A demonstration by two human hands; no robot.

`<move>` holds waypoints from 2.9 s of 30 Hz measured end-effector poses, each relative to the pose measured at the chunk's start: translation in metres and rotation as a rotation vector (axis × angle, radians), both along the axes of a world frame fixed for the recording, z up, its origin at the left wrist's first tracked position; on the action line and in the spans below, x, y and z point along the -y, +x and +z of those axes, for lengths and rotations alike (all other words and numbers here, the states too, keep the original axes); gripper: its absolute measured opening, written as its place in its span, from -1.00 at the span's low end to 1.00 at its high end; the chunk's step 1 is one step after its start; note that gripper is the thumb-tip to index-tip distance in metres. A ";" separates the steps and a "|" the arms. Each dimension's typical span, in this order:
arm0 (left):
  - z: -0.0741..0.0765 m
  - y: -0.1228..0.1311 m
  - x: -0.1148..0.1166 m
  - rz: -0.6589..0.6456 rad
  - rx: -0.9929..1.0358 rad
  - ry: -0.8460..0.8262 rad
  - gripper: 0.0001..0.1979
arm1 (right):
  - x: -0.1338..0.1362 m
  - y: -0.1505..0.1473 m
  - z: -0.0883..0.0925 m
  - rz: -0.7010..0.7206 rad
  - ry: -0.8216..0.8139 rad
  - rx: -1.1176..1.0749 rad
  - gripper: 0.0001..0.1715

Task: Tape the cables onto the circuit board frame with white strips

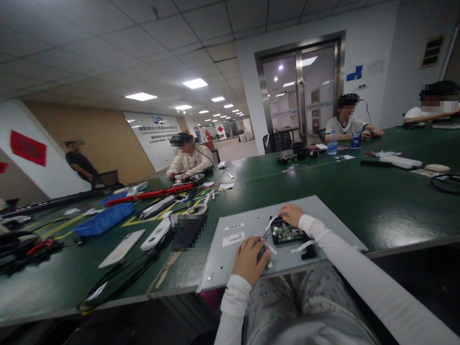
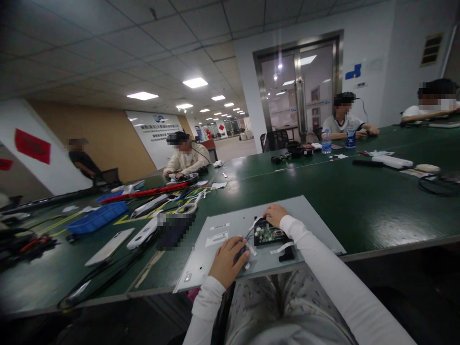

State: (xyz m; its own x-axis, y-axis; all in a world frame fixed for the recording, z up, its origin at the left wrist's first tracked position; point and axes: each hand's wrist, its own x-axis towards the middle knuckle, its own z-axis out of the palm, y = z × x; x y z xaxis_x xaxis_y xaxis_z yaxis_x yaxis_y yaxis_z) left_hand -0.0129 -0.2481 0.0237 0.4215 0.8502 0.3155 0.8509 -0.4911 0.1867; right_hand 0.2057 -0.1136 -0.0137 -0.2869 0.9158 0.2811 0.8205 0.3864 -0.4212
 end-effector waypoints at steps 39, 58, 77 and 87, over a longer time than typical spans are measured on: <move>0.004 -0.001 0.005 -0.058 0.023 -0.011 -0.69 | 0.070 0.028 0.054 0.195 0.179 -0.283 -0.71; 0.021 0.063 0.051 -0.396 0.183 0.102 -0.65 | 0.146 0.079 0.004 0.150 0.166 -0.400 -0.66; -0.004 0.084 0.025 -0.385 0.206 0.011 -0.76 | 0.146 0.078 0.002 0.217 0.170 -0.225 -0.70; -0.008 0.083 0.024 -0.361 0.197 0.001 -0.74 | 0.143 0.078 -0.004 0.217 0.174 -0.168 -0.70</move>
State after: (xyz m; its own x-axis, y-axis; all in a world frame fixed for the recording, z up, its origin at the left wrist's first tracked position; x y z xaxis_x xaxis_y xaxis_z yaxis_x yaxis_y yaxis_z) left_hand 0.0702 -0.2717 0.0161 0.6239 0.6584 0.4209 0.5719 -0.7518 0.3283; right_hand 0.2839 -0.2565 -0.0173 -0.4062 0.7723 0.4884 0.6355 0.6228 -0.4563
